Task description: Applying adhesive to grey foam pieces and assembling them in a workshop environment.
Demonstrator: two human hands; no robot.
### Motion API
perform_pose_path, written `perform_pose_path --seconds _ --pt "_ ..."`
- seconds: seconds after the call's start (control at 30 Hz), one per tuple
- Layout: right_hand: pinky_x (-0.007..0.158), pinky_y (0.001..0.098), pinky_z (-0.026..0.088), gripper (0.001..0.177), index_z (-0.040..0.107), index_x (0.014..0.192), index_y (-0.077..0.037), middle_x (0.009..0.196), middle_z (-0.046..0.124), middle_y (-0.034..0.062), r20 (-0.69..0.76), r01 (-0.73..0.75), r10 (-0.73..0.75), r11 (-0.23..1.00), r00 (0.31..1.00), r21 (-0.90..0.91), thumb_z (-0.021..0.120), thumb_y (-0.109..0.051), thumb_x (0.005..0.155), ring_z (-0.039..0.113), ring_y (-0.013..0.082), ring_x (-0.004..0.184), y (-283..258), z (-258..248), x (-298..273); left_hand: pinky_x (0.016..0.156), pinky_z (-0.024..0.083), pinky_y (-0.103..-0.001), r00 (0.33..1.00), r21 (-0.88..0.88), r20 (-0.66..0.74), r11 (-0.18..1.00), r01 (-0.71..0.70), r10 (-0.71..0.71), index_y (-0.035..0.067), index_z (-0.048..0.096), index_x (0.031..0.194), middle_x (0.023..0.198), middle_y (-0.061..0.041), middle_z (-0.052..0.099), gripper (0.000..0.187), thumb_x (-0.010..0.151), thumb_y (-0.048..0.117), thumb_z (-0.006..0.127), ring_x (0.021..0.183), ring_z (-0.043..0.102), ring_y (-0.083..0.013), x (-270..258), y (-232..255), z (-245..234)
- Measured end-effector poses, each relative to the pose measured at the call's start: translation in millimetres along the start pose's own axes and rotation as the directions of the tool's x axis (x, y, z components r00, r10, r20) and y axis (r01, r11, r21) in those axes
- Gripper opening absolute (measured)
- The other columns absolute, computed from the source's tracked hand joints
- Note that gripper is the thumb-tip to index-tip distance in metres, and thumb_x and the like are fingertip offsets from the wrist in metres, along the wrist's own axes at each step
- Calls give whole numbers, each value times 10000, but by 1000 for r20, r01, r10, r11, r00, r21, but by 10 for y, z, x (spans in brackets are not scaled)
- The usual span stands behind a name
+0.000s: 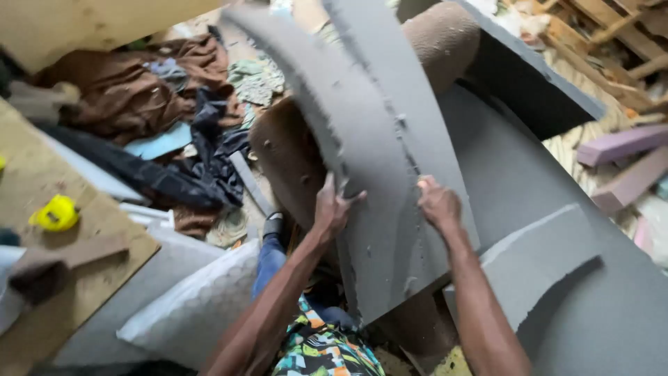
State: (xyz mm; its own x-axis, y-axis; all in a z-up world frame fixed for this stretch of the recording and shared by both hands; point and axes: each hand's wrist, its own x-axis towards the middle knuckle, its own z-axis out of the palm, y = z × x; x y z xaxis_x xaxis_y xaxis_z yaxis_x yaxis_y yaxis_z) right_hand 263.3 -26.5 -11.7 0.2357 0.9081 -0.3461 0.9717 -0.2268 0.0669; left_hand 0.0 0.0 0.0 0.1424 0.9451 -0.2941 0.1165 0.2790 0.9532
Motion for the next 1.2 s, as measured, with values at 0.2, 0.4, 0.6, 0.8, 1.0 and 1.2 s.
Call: perform_pose_path --seconds 0.2,0.4,0.6,0.8,1.0,1.2 --pt "597 361 592 347 725 1243 -116 648 709 94 -65 -28 81 811 995 584 456 -263 1080 714 232 549 110 -647 -77 902 537 -556 864 24 67 865 -501 499 204 506 1452 1149 -173 715 865 717 398 919 1125 676 -413 867 26 -13" --pt "532 384 588 351 766 1140 -120 620 702 115 -109 -24 99 840 989 542 491 -325 1066 708 246 518 173 -357 -126 993 535 -512 964 79 262 994 -72 49 114 559 1271 1177 -200 706 797 675 502 918 1182 661 -361 653 609 -450" --pt "733 514 607 368 714 967 -79 854 773 167 -69 57 -56 998 996 9 412 -283 1024 778 370 856 -472 73 -66 1115 485 -528 900 146 285 943 299 -330 133 458 1542 1431 -277 580 1041 681 472 935 1347 566 -395 739 -50 -774" --pt "647 488 613 417 689 843 -62 744 737 214 -70 -18 29 987 997 158 384 -272 1036 774 396 785 -912 553 -10 923 546 -590 832 -143 351 853 502 -430 1 547 1410 1248 -278 653 797 734 159 937 1183 632 -449 881 -844 -1012" --pt "639 508 603 422 654 796 -74 709 723 214 -96 -80 101 976 990 202 395 -307 1034 771 402 779 -1009 581 202 795 631 -518 858 -44 176 867 496 -482 32 643 1304 1108 -225 721 838 620 322 1033 983 730 -348 1050 -898 -1030" --pt "502 337 467 453 588 654 -159 503 496 20 -101 -7 20 992 995 130 386 -250 1048 603 135 585 -993 498 819 861 618 -505 909 49 124 917 396 -399 20 631 1314 1132 -231 722 868 614 350 1021 1046 724 -367 1048 -543 -1110"
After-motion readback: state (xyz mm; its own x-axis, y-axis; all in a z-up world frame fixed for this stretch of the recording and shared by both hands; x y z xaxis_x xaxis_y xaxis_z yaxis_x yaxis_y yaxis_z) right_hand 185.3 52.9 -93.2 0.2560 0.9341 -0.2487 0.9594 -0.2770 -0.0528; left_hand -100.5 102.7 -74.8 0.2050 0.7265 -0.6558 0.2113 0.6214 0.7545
